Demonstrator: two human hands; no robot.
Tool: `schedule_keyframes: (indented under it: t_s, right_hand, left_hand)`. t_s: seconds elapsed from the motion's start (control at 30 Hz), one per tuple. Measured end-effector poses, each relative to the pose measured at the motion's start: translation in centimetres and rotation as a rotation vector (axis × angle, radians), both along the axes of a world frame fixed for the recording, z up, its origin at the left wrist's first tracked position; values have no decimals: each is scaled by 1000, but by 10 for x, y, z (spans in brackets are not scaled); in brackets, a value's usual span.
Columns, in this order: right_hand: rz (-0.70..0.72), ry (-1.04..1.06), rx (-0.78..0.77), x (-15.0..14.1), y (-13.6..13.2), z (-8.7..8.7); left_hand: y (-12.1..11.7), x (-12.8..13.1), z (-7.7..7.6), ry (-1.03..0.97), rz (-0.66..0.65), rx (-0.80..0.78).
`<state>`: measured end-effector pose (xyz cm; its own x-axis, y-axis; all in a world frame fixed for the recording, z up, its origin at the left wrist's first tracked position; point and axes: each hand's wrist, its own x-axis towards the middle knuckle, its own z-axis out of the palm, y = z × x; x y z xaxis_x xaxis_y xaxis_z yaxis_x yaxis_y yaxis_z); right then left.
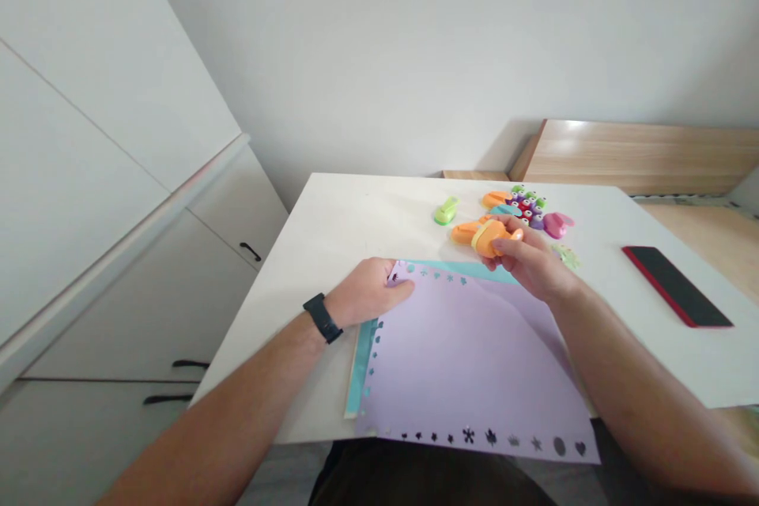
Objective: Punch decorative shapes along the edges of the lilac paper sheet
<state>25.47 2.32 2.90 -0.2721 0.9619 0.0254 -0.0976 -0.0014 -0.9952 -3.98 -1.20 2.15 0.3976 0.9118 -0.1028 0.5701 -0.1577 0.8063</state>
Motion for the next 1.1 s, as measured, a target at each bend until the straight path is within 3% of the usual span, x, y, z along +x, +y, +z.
schedule_keyframes:
  t_s: [0.3, 1.1]
  right_hand:
    - [-88, 16, 23, 2, 0, -4]
    - [-207, -327, 172, 1, 6, -16]
  left_hand:
    - [2, -2, -3, -14, 20, 10]
    - [6, -3, -13, 16, 82, 28]
